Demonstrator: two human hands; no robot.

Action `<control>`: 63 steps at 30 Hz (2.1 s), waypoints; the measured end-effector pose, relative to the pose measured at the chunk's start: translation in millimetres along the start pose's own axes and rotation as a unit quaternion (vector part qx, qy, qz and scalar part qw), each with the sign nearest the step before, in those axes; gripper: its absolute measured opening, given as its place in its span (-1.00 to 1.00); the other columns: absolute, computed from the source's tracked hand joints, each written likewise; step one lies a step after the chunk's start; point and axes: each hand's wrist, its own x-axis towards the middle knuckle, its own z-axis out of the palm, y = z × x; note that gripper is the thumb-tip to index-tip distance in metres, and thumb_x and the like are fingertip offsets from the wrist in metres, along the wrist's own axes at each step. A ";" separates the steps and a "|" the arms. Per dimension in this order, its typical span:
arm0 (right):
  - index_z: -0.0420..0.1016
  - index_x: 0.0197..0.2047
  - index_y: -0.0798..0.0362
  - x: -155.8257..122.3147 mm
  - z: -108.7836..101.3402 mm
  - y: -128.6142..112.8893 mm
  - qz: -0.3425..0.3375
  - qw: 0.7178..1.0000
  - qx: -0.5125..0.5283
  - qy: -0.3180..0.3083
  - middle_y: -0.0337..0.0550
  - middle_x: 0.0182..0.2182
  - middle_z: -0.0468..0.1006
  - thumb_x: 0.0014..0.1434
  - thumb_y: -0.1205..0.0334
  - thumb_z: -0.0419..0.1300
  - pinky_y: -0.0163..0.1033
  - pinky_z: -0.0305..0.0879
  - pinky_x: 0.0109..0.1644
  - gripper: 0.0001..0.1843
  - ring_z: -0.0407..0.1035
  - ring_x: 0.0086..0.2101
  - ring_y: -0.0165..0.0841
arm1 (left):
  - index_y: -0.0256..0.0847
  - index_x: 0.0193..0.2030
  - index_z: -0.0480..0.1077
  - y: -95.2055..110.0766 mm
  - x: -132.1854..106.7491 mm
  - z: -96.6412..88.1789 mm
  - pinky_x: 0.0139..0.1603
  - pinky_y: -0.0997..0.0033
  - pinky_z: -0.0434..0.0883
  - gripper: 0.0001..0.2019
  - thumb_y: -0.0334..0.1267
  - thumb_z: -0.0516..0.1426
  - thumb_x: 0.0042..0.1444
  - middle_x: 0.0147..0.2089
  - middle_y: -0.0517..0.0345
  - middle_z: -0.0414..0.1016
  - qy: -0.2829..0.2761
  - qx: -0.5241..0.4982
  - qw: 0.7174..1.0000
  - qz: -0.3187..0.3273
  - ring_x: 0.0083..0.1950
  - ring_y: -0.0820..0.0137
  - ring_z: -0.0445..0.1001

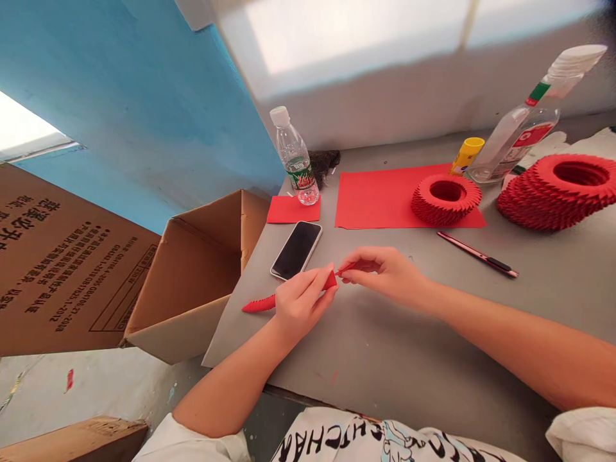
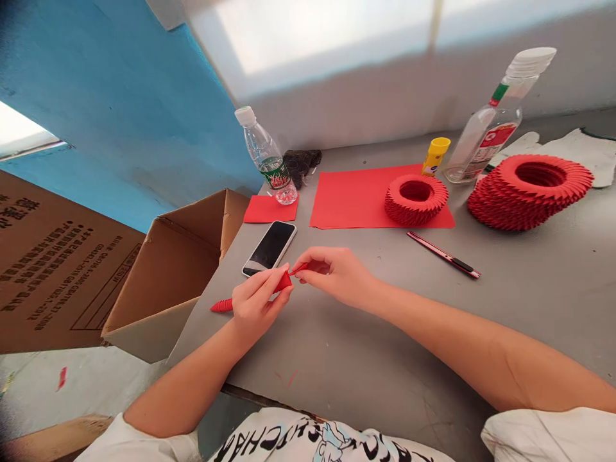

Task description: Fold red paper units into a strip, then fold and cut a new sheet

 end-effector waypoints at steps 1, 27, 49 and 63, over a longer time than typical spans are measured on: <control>0.47 -0.32 0.03 0.0 0.2 -0.3 0.002 1.000 -0.001 0.000 -0.25 -0.40 0.53 0.05 0.25 0.13 -0.30 0.33 -0.25 -0.87 0.42 -0.35 -0.41 | -0.20 0.10 0.25 0.0 -0.1 0.0 -0.32 0.55 0.43 -0.56 -0.42 0.14 0.04 -0.26 0.09 0.49 0.000 0.000 1.000 0.000 -0.34 0.49 0.46; 0.45 -0.40 0.05 7.8 -8.0 8.5 0.097 0.994 -0.043 -0.020 -0.21 -0.46 0.52 0.07 0.08 0.10 -0.28 0.28 -0.31 -0.77 0.39 -0.38 -0.37 | -0.23 0.07 0.28 -2.3 -3.0 5.6 -0.36 0.53 0.39 -0.61 -0.37 0.14 0.06 -0.27 0.12 0.53 -0.046 0.081 0.995 0.033 -0.36 0.48 0.47; 0.47 -0.47 0.12 5.6 -1.2 27.0 0.107 0.991 0.003 -0.080 -0.27 -0.58 0.42 0.00 0.02 0.15 -0.32 0.16 -0.42 -0.69 0.24 -0.51 -0.47 | -0.30 0.09 0.24 3.8 -1.3 14.1 -0.39 0.53 0.35 -0.62 -0.35 0.11 0.11 -0.29 0.14 0.53 -0.094 0.084 0.990 0.069 -0.42 0.50 0.42; 0.46 -0.35 0.13 -37.7 -105.6 56.6 0.168 0.966 -0.003 0.197 -0.04 -0.38 0.53 -0.05 -0.02 0.22 -0.30 0.38 -0.40 -0.64 0.40 -0.45 -0.40 | -0.18 0.25 0.03 -36.5 28.8 -7.4 0.13 0.22 0.19 -0.51 -0.14 -0.05 0.20 0.18 -0.06 0.24 -0.108 0.172 0.973 -0.111 0.16 0.23 0.24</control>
